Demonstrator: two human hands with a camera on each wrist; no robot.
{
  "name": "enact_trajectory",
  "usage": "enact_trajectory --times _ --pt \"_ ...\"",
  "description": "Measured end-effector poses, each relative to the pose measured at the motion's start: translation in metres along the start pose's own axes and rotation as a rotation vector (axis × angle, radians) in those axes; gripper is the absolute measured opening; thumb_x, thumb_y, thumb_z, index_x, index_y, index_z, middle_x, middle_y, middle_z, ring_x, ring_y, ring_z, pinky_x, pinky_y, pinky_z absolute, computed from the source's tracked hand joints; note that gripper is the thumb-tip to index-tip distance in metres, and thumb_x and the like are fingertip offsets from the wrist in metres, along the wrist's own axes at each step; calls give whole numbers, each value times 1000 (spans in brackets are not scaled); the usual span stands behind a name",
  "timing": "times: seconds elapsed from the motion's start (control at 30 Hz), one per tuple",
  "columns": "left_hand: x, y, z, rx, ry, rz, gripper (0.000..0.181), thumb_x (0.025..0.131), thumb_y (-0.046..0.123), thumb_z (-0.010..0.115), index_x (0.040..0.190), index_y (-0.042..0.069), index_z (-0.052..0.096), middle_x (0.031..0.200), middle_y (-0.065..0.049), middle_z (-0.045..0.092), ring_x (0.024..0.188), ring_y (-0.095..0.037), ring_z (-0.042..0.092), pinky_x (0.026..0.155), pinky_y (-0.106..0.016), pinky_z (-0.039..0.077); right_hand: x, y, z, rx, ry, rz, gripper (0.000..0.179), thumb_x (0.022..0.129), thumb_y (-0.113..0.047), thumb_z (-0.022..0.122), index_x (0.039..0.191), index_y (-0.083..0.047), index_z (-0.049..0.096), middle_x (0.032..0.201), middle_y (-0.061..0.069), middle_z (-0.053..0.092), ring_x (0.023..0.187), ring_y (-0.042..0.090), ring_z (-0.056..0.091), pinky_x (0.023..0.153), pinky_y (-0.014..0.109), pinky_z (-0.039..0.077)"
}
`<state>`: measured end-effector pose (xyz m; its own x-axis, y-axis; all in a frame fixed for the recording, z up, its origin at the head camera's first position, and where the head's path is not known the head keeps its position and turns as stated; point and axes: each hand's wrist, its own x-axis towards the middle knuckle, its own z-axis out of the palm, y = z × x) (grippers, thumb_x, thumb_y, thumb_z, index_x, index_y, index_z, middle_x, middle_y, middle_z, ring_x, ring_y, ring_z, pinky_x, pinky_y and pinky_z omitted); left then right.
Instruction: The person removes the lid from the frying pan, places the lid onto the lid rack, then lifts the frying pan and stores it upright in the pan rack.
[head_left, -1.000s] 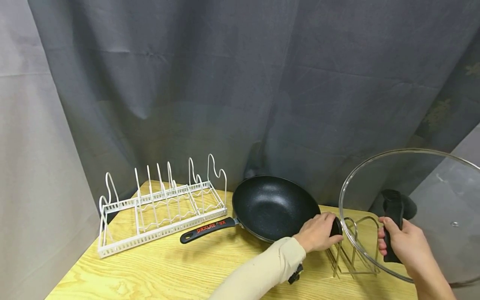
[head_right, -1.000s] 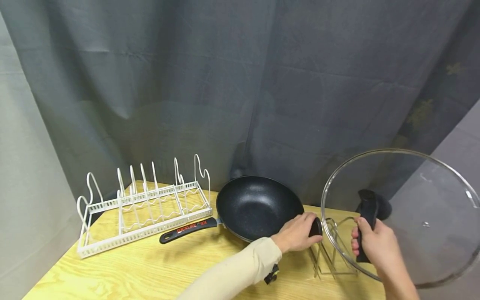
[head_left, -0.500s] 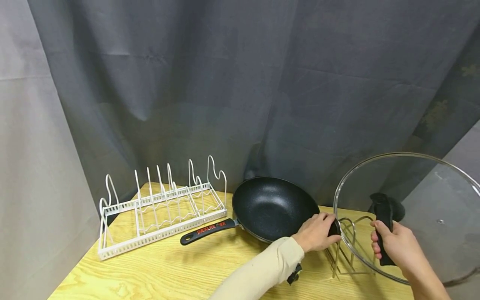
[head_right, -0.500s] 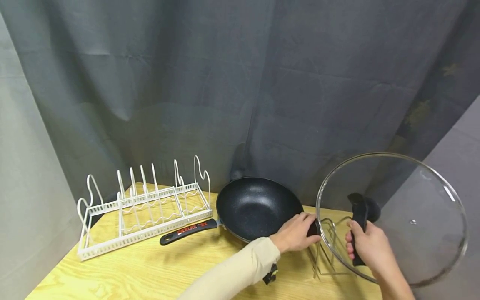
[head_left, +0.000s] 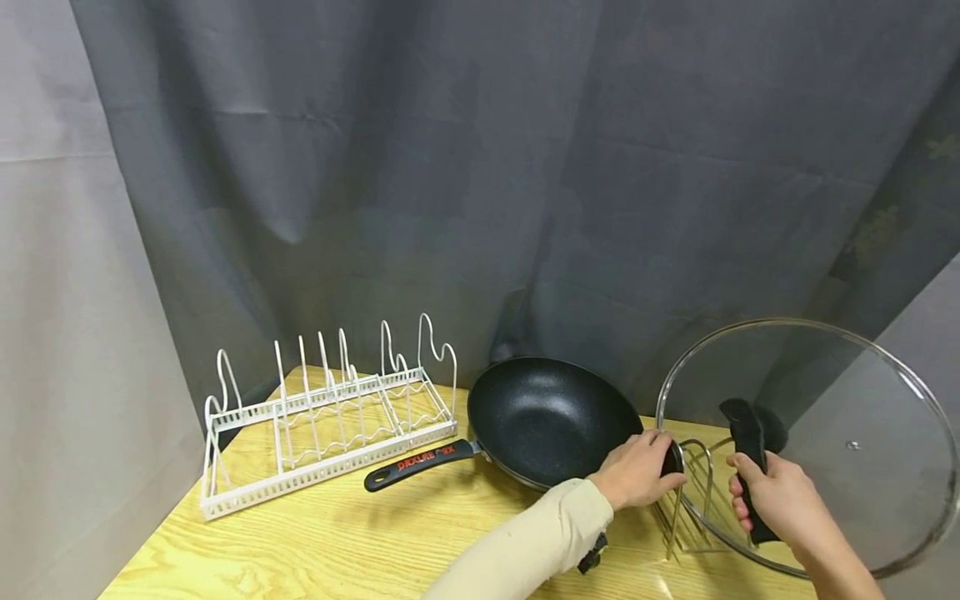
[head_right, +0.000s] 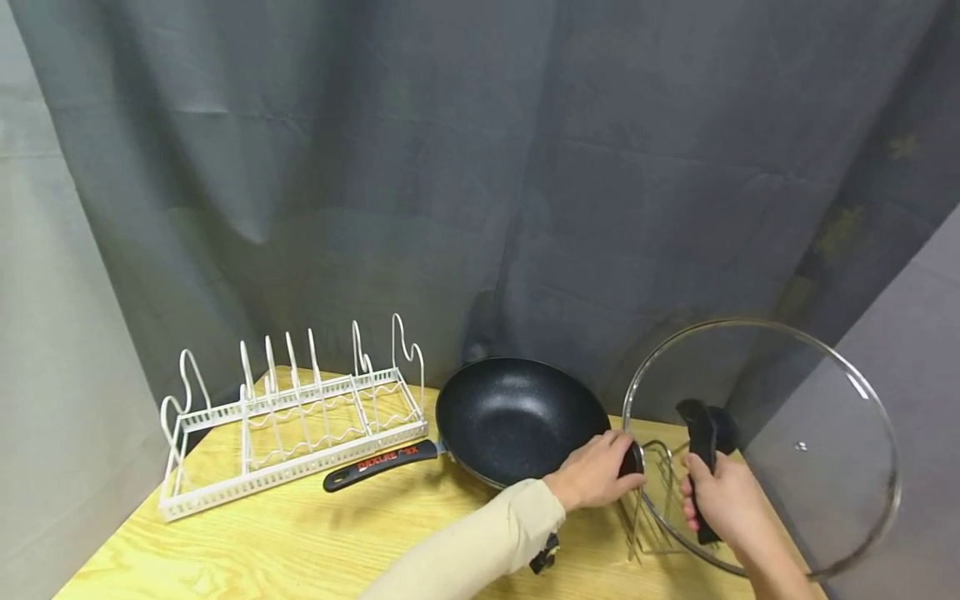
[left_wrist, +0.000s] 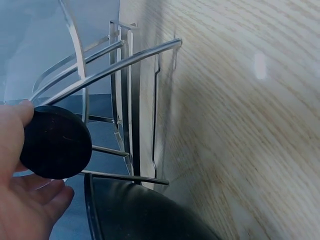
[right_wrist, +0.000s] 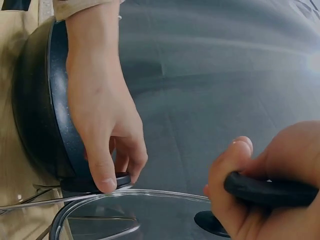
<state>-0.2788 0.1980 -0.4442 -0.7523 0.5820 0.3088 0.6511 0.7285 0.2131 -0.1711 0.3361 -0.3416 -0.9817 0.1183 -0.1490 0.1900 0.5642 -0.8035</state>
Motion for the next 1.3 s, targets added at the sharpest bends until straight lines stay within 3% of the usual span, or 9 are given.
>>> enact_trajectory --times 0.47,0.8,1.03,1.3 --pt "5 -5 4 -54 -13 -13 59 89 57 53 136 23 43 133 12 46 116 -2 47 92 -15 39 7 3 10 -65 -1 -60 39 104 -24 31 114 13 38 67 6 52 48 19 53 46 37 49" --pt "3 -5 3 -69 -7 1 60 90 58 51 137 22 42 131 12 46 116 -2 47 92 -15 39 9 4 11 -69 -26 -44 33 102 -21 31 109 10 42 66 7 53 48 21 53 47 40 49" --pt "3 -5 3 -74 -8 15 59 90 57 52 136 21 43 131 11 47 115 -3 47 92 -15 39 12 6 10 -62 -44 -26 29 101 -21 32 101 5 45 67 9 53 47 20 52 46 40 49" --pt "2 -5 2 -68 -18 19 59 90 57 51 136 22 42 130 12 47 114 -2 48 90 -16 40 18 12 11 -119 -60 -4 34 103 -21 34 81 -1 50 58 7 51 45 19 52 46 39 49"
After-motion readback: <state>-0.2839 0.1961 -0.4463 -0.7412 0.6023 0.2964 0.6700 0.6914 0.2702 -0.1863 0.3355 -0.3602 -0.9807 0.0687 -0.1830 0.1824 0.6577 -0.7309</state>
